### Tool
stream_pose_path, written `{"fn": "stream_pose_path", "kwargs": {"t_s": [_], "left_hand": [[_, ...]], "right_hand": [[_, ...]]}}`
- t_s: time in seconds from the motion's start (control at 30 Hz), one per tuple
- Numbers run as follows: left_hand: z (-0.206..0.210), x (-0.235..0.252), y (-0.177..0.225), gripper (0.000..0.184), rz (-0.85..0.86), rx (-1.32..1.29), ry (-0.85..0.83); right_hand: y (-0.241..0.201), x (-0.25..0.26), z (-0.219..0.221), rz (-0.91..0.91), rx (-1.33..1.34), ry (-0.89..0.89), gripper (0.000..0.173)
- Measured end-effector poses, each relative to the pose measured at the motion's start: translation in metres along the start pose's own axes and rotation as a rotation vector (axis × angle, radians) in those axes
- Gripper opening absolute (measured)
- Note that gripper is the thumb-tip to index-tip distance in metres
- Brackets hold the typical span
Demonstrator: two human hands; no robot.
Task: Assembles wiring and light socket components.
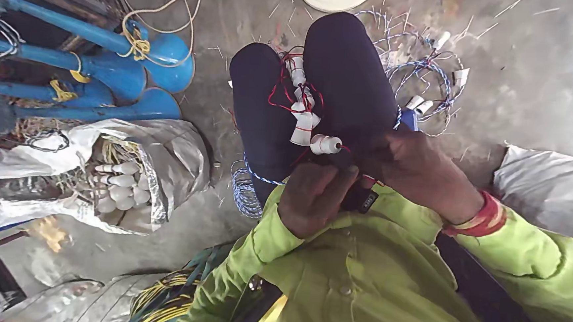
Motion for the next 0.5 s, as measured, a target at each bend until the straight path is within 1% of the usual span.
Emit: {"fn": "stream_pose_path", "kwargs": {"t_s": [0.03,0.1,0.13,0.17,0.23,0.27,0.33,0.4,0.5], "left_hand": [[0.000,0.000,0.000,0.015,-0.005,-0.004,-0.014],[-0.001,0.002,-0.001,0.014,-0.038,-0.007,0.002],[-0.004,0.004,-0.001,0.013,-0.076,-0.010,0.029],[-0.007,0.006,-0.003,0.013,-0.123,-0.021,0.064],[-0.013,0.010,-0.008,0.011,-0.221,-0.082,0.130],[-0.015,0.010,-0.010,0.011,-0.268,-0.117,0.144],[-0.018,0.011,-0.012,0.011,-0.353,-0.214,0.147],[-0.018,0.012,-0.012,0.012,-0.424,-0.316,0.132],[-0.019,0.013,-0.012,0.012,-0.479,-0.420,0.098]], "right_hand": [[-0.001,-0.001,0.000,0.008,-0.018,0.014,0.013],[-0.002,-0.003,-0.001,0.015,0.018,0.063,0.044],[-0.003,-0.005,-0.002,-0.015,0.047,0.116,0.051],[-0.003,-0.007,-0.004,-0.062,0.073,0.178,0.052],[-0.005,-0.012,-0.009,-0.203,0.067,0.290,0.042],[-0.006,-0.016,-0.010,-0.282,0.021,0.329,0.037],[-0.011,-0.021,-0.007,-0.413,-0.115,0.369,0.034],[-0.017,-0.024,0.000,-0.478,-0.219,0.408,0.029],[-0.018,-0.023,0.004,-0.501,-0.244,0.437,0.018]]}}
Point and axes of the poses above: each hand's wrist, its own x-axis towards the middle knuckle, its own z-axis out of the palm, y = z × x, the point moved 4 cm from there along x, towards the middle knuckle, and after that the axes turned 13 degrees about -x, right-handed, at the moved point
